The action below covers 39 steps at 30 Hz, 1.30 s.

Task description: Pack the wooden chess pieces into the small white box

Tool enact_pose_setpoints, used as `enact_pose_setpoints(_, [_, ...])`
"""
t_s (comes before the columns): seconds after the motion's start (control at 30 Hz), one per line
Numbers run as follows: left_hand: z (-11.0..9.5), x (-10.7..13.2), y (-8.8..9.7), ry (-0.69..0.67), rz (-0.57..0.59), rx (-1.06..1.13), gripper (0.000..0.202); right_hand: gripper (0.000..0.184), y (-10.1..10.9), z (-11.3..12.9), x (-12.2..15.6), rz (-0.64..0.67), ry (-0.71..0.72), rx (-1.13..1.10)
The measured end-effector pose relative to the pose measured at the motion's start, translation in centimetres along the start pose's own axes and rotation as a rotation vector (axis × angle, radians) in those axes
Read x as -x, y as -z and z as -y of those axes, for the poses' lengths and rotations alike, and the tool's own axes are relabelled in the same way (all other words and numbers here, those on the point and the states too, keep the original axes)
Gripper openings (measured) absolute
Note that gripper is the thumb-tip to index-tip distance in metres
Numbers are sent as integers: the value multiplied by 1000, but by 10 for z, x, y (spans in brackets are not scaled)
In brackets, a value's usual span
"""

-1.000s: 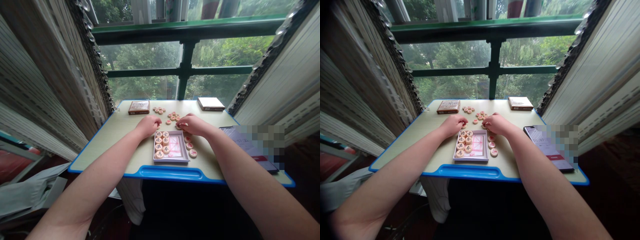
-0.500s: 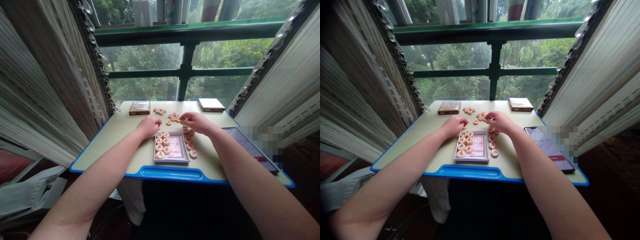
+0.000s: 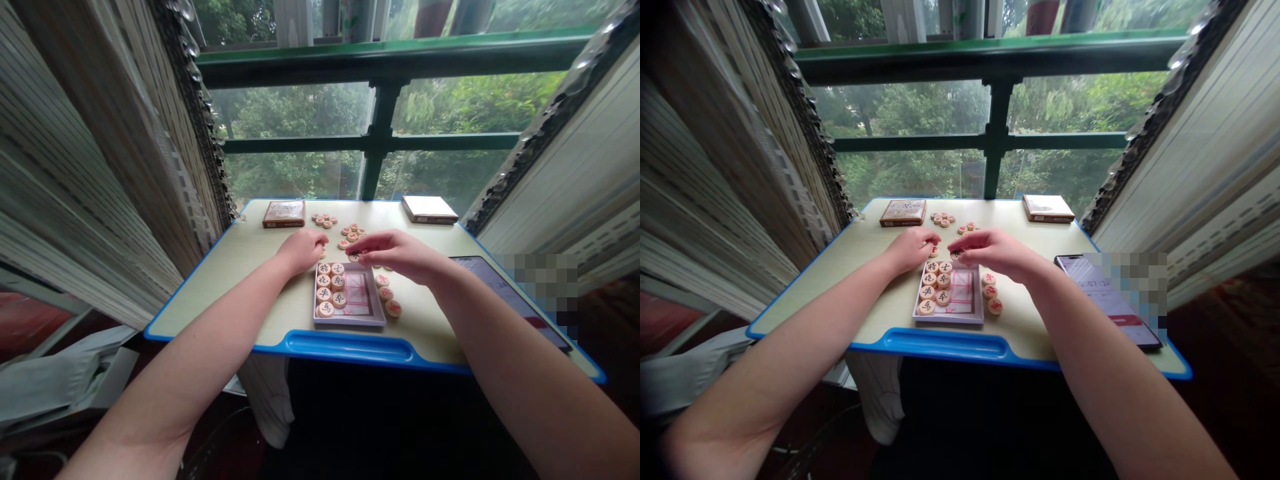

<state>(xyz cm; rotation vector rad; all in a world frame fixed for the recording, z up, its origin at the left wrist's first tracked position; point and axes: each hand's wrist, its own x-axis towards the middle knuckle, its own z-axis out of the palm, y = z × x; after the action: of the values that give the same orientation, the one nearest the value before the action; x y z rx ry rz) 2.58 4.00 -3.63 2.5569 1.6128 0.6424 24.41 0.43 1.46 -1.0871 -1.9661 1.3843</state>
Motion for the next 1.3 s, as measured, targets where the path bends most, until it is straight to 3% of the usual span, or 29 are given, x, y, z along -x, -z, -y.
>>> enact_pose_setpoints(0.17, [-1, 1, 0, 20, 14, -2, 30, 32, -8, 6, 9, 144, 86, 231])
enact_pose_setpoints(0.3, [-2, 1, 1, 42, 13, 13, 31, 19, -20, 10, 16, 143, 188, 551])
enact_pose_setpoints(0.47, [-2, 0, 0, 54, 22, 11, 32, 11, -31, 9, 20, 148, 277, 714])
enact_pose_setpoints(1.3, [0, 0, -2, 51, 27, 2, 31, 6, -48, 1, 16, 153, 371, 767])
